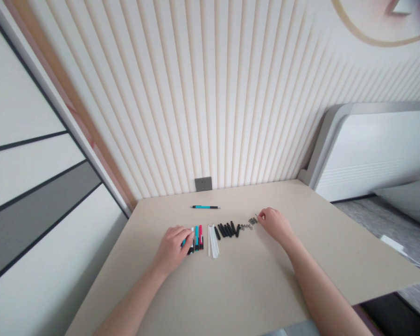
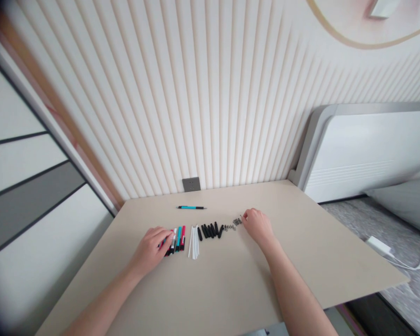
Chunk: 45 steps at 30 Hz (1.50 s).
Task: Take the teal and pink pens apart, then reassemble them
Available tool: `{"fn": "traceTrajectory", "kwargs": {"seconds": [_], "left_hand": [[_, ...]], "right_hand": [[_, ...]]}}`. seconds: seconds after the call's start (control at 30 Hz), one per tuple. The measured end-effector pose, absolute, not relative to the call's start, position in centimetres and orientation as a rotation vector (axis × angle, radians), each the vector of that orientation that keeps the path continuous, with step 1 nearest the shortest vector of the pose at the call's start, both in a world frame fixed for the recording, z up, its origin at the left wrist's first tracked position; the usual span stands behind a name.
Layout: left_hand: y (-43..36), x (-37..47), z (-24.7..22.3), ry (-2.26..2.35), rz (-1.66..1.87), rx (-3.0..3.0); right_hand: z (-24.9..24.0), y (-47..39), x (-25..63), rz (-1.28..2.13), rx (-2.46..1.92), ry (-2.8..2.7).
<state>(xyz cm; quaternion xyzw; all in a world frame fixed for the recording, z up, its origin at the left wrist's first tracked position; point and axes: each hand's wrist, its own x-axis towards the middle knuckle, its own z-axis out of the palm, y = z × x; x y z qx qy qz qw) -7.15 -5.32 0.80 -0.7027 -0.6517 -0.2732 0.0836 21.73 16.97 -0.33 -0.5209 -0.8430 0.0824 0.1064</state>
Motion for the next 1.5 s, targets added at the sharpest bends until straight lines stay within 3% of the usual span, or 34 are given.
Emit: {"fn": "traceTrajectory", "kwargs": {"seconds": [0.57,0.97,1.27,1.5], "left_hand": [[-4.0,-10.8,0.8,-2.099,-0.880,-1.908],[-0.3,-10.1,2.9,-1.935,-0.300,-2.218],[6.1,-12.2,-0.2,-1.999,-0.334,-2.197],[5.9,-11.4,0.2,-1.997,-0.350,-2.218]], "right_hand": [[-0.2,16.4,21.3,0.178,-1.501,-2.490],[0.6,13.7,19.3,0.180,-1.072,-2.485],[0.5,12.2,18.1,0.263,-0.875,-2.572],[0.4,12.3,18.1,0.327,-0.826,-2.550]]}}
